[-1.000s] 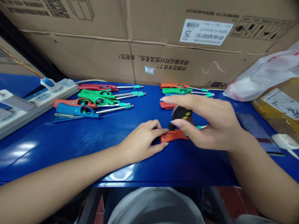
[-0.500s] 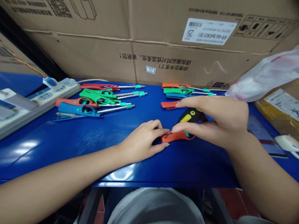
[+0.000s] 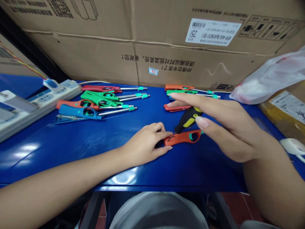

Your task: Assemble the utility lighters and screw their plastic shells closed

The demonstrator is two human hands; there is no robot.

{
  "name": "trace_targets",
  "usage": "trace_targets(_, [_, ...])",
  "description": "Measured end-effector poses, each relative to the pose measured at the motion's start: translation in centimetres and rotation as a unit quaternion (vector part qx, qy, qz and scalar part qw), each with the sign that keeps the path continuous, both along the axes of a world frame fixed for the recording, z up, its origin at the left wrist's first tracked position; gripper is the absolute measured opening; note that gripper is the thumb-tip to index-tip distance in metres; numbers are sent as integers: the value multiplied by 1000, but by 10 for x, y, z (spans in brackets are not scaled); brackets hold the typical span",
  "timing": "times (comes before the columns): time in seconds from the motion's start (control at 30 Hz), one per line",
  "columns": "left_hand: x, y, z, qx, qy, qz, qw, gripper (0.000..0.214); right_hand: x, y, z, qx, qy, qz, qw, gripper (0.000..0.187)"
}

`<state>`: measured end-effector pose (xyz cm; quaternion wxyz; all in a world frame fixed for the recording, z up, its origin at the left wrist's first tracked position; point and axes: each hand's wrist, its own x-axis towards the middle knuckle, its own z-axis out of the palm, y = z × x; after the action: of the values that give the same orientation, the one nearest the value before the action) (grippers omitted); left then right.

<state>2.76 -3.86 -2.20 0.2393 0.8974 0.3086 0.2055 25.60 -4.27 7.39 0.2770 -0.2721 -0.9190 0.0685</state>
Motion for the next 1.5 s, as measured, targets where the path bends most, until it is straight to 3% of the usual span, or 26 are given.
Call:
trace_targets(0.07, [0, 0, 0, 2, -4, -1, 1000, 27, 0, -1, 1, -19, -1, 1, 1000, 45])
trace_targets(0.17, [0, 0, -1, 18, -12, 1, 1000, 28, -3, -1, -3, 69, -4, -53, 996, 32])
trace_targets(0.23, [0, 0, -1, 18, -9, 2, 1000, 29, -4, -1, -5, 106, -12, -77, 991, 37])
trace_targets(0.43, [0, 2, 0, -5, 4, 0, 1000, 30, -5, -5, -2, -4, 1, -10, 1000, 45])
trace_targets(0.53, [0, 2, -1, -6, 1, -3, 1000, 33, -8, -3, -6, 70, 2, -74, 995, 30])
trace_targets(0.63, [1, 1, -1, -6, 4, -4, 1000, 35, -9, 0, -10, 115, 3, -119, 986, 36])
trace_targets(0.77, [1, 1, 0, 1, -3, -2, 1000, 32, -4, 1, -10, 0, 4, -47, 999, 51])
trace_targets(0.83, [0, 1, 0, 11, -3, -1, 1000, 29, -3, 0, -9, -20, 9, -30, 999, 49])
trace_targets(0.9, [-1, 0, -1, 24, -4, 1, 1000, 28, -5, 0, -10, 18, 11, -57, 998, 41])
trace_targets(1.0, [-1, 0, -3, 35, -8, 3, 999, 25, -7, 0, -11, 88, 5, -90, 992, 46])
trace_targets(1.13, [-1, 0, -3, 26, -3, 0, 1000, 31, -7, -3, -10, 16, 33, 0, 999, 44])
trace_targets(1.2, [0, 0, -2, 21, 1, 1, 1000, 30, -7, -4, -10, 8, 36, 7, 999, 44])
trace_targets(1.4, [1, 0, 1, 0, 17, 5, 1000, 31, -8, -2, -13, 165, -26, -104, 980, 25])
trace_targets(1.5, [1, -1, 1, -2, 10, 9, 1000, 30, -7, -1, -12, 107, -6, -56, 993, 28])
